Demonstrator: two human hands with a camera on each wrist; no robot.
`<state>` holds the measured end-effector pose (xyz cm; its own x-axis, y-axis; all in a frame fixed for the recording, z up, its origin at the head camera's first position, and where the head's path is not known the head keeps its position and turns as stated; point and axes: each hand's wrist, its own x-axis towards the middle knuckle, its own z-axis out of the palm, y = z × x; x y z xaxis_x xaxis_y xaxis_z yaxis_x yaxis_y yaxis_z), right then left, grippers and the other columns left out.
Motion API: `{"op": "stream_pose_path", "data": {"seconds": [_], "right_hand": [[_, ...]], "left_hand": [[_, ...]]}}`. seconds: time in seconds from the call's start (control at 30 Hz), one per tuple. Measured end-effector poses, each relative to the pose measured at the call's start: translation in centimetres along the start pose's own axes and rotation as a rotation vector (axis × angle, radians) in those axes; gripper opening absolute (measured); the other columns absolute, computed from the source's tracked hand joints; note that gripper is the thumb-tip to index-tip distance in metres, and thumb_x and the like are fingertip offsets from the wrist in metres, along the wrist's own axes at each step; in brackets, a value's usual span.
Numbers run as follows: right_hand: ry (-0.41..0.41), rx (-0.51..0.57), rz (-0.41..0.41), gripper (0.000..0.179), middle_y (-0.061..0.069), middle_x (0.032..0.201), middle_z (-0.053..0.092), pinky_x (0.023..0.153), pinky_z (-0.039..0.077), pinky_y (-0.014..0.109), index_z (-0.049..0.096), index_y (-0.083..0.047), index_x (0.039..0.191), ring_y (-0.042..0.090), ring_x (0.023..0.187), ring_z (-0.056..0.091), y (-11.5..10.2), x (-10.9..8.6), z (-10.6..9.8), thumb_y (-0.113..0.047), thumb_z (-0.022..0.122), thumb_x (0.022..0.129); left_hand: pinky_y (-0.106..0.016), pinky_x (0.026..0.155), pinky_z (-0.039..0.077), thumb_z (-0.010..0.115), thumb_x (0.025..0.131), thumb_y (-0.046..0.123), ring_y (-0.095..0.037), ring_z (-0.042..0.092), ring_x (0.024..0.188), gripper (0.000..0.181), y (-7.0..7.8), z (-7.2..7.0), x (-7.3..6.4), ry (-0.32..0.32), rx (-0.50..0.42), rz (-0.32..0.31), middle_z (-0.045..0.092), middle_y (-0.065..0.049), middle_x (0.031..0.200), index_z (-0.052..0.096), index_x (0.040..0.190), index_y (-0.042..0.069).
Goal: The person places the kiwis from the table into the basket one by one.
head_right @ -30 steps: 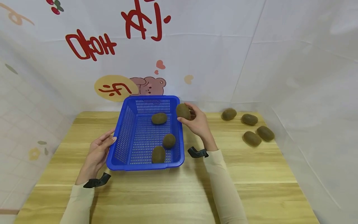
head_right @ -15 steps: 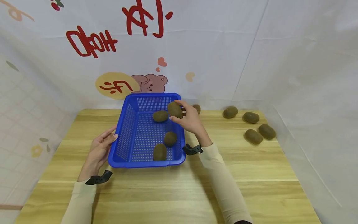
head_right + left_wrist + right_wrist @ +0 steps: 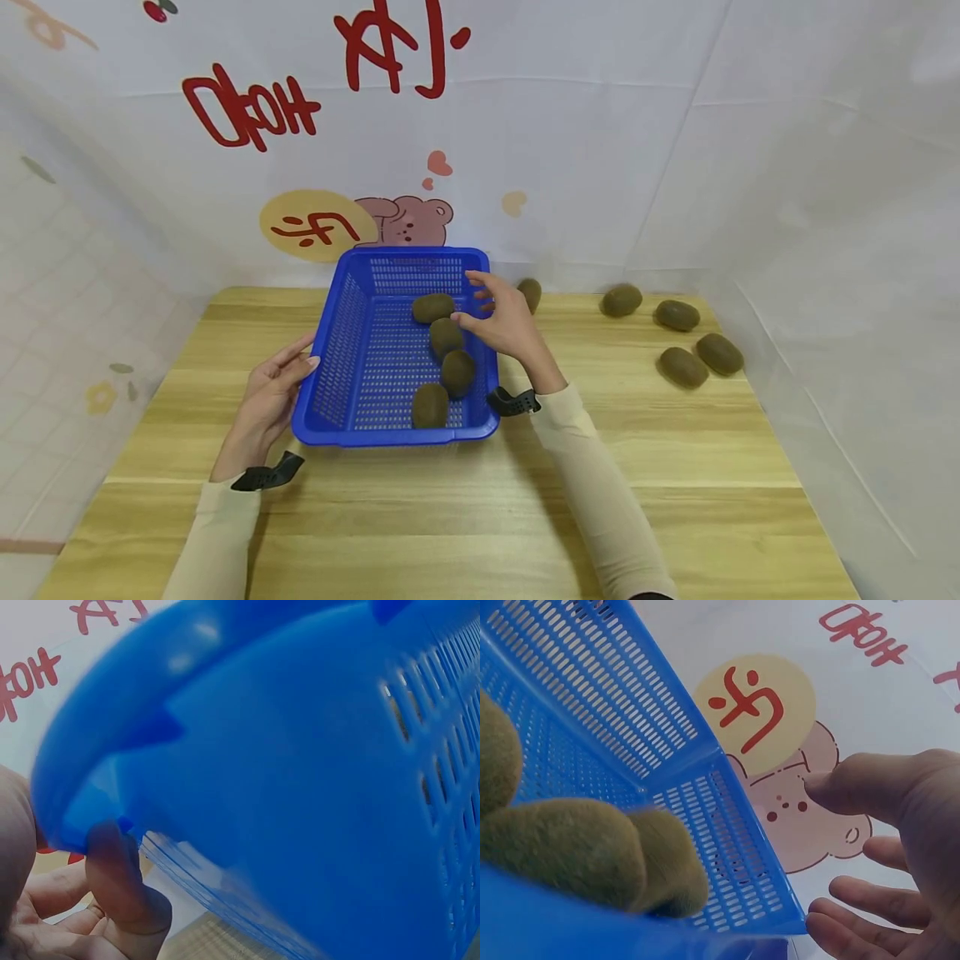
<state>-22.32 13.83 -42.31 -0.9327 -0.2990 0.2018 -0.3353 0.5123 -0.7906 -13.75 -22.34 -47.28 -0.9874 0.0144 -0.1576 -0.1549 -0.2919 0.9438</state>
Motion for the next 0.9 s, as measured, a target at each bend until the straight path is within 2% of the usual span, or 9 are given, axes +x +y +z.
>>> {"op": "stream_pose_path", "data": {"seconds": [0.27, 0.47, 0.7, 0.9], "right_hand": [[0.022, -0.055, -0.009, 0.075, 0.014, 0.153, 0.053, 0.107, 0.053, 0.055, 0.048, -0.015, 0.153, 0.039, 0.132, 0.056, 0.9, -0.1, -0.8, -0.033, 0.081, 0.089], [0.070, -0.138, -0.024, 0.083, 0.018, 0.153, 0.049, 0.111, 0.046, 0.060, 0.043, -0.012, 0.156, 0.040, 0.133, 0.051, 2.1, 0.1, -1.7, -0.036, 0.082, 0.086], [0.122, -0.176, 0.023, 0.089, 0.015, 0.162, 0.039, 0.124, 0.031, 0.060, 0.039, -0.010, 0.157, 0.039, 0.150, 0.035, 3.6, 0.4, -2.7, -0.038, 0.083, 0.084], [0.135, -0.170, 0.073, 0.095, 0.016, 0.164, 0.035, 0.126, 0.029, 0.059, 0.033, -0.010, 0.160, 0.038, 0.153, 0.030, 5.5, 0.8, -3.1, -0.039, 0.083, 0.085]], "left_hand": [[-0.023, 0.073, 0.064, 0.068, 0.099, 0.008, -0.009, 0.075, 0.086, 0.064, 0.0, 0.1, 0.1, 0.002, 0.012, -0.015, 0.070, 0.001, 0.103, 0.039, 0.156, 0.001], [-0.021, 0.065, 0.063, 0.068, 0.099, 0.007, -0.008, 0.075, 0.079, 0.064, 0.0, 0.0, 0.1, 0.004, 0.004, -0.008, 0.070, 0.002, 0.098, 0.039, 0.156, 0.000], [-0.019, 0.063, 0.062, 0.066, 0.100, 0.006, -0.007, 0.074, 0.077, 0.063, 0.0, 0.0, 0.1, 0.006, 0.003, -0.011, 0.069, 0.004, 0.096, 0.039, 0.156, 0.001], [-0.020, 0.064, 0.063, 0.066, 0.100, 0.006, -0.007, 0.074, 0.077, 0.063, 0.0, 0.0, 0.0, -0.001, -0.012, -0.014, 0.068, 0.004, 0.096, 0.038, 0.156, 0.001]]}}
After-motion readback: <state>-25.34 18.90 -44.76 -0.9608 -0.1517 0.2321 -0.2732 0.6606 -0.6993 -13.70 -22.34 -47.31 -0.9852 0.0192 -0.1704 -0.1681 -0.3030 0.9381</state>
